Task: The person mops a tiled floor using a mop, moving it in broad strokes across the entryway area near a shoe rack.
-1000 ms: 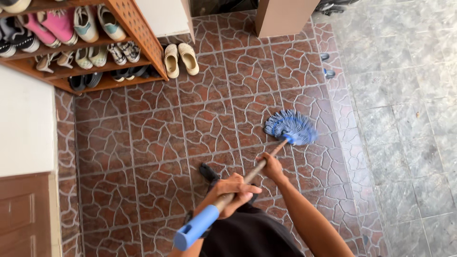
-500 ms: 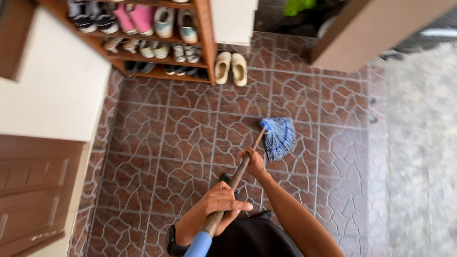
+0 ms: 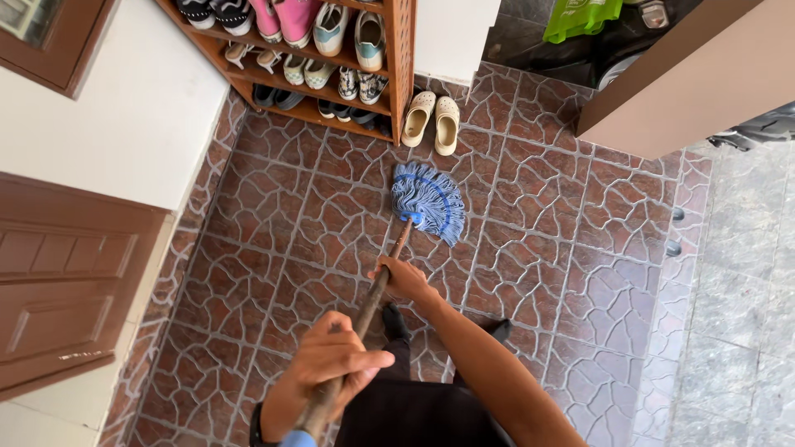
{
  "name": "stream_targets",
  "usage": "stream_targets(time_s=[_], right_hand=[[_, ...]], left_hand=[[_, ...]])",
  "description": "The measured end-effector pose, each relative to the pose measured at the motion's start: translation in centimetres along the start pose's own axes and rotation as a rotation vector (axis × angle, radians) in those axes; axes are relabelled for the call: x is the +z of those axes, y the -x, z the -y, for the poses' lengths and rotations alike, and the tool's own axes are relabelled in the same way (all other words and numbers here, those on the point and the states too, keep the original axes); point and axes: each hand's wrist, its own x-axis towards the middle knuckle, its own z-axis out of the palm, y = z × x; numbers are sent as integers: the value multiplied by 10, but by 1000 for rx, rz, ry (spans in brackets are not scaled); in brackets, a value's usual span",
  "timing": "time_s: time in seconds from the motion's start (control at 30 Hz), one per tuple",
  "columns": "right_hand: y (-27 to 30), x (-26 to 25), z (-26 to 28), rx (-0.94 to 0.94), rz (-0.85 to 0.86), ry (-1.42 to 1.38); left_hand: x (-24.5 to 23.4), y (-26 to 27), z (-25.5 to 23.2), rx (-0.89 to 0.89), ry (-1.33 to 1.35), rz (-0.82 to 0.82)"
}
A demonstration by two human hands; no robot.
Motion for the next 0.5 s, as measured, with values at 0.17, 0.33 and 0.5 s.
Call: stream_targets(time_s=[0.17,0.33,0.5], right_hand=[[40,-49,-36,10,23,30],[74,-108,-114,-22,39,69],[97,-156,-214,129,12,203]], left_hand=[[48,-12,-19,8,31,32],[145,-34,-21,52,58,-168],[215,-49,-7,34,126,-11]])
